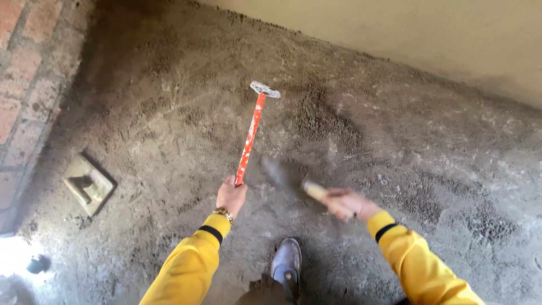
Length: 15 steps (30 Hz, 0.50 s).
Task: Smoothing and finishing the concrete junction between the floor and a brick wall using a trowel and a pick hammer.
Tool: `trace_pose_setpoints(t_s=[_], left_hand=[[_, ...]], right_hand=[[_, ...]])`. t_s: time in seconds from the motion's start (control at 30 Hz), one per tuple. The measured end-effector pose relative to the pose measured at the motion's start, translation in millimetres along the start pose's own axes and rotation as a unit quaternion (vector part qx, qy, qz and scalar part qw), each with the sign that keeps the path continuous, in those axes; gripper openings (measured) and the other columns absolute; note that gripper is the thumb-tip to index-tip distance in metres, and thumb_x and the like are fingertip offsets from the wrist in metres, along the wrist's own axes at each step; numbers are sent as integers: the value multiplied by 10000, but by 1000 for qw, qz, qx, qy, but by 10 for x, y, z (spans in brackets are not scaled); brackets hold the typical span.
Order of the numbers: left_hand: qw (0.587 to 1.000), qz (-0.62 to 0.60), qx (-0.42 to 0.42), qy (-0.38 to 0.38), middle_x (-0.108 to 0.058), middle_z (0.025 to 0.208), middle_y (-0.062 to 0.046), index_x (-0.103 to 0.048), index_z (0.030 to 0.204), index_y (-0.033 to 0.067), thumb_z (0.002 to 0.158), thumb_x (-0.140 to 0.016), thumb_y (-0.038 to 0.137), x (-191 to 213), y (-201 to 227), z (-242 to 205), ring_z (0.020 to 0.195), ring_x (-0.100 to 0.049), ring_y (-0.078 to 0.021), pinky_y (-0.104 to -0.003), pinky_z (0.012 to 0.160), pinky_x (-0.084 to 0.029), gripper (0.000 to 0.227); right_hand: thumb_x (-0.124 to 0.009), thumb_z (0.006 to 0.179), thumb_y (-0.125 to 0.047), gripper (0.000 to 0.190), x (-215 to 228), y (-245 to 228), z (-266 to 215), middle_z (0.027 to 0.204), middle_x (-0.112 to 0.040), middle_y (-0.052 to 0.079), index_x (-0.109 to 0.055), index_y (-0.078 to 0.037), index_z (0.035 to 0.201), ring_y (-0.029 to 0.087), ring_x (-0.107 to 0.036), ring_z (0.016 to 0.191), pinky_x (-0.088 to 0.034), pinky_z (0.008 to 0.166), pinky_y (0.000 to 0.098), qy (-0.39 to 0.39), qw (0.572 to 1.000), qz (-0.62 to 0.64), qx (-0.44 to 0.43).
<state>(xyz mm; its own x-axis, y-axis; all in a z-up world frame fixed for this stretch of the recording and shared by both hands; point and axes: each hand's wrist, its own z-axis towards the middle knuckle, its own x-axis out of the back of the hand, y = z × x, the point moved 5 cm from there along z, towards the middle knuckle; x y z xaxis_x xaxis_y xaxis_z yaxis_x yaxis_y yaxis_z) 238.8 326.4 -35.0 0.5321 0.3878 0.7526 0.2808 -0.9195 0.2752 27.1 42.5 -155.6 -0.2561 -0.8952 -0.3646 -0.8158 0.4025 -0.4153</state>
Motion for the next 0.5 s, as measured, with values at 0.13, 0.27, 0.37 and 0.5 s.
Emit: trace_pose_setpoints(t_s=[0.13, 0.27, 0.37, 0.5], left_hand=[[1000, 4, -16, -10, -743, 1075, -183, -673, 1043, 127, 806, -530, 294, -13, 86, -90, 1175, -666, -378, -508, 966, -521, 323], [1000, 10, -23, -12, -738, 1076, -192, -679, 1034, 136, 793, -524, 294, 15, 214, -218, 1172, -661, -381, -536, 954, -523, 328], [999, 29, -13, -13, -751, 1088, -158, -674, 1085, 170, 791, -509, 320, 39, 257, -221, 1183, -667, -355, -501, 977, -527, 369], [999, 30, -16, -37, -747, 1084, -170, -690, 1098, 174, 782, -516, 304, -82, 146, -161, 1166, -674, -360, -499, 949, -537, 384]], right_hand=[[-718, 928, -259, 508, 353, -267, 121, 610, -618, 150, -544, -85, 1372, 219, -540, 380, -426, 264, 331, 63, 993, 35, 89], [-731, 898, -258, 552, 307, -364, -482, 606, -653, 153, -571, -44, 1381, 202, -545, 361, -442, 263, 307, 40, 996, -74, 36], [-780, 882, -250, 632, 499, 61, -511, 597, -674, 106, -566, -55, 1444, 159, -549, 364, -458, 267, 278, -42, 984, -166, -36], [-737, 908, -278, 582, 679, -132, -692, 655, -693, 128, -591, -60, 1429, 150, -570, 407, -478, 306, 241, -1, 980, -195, -39]])
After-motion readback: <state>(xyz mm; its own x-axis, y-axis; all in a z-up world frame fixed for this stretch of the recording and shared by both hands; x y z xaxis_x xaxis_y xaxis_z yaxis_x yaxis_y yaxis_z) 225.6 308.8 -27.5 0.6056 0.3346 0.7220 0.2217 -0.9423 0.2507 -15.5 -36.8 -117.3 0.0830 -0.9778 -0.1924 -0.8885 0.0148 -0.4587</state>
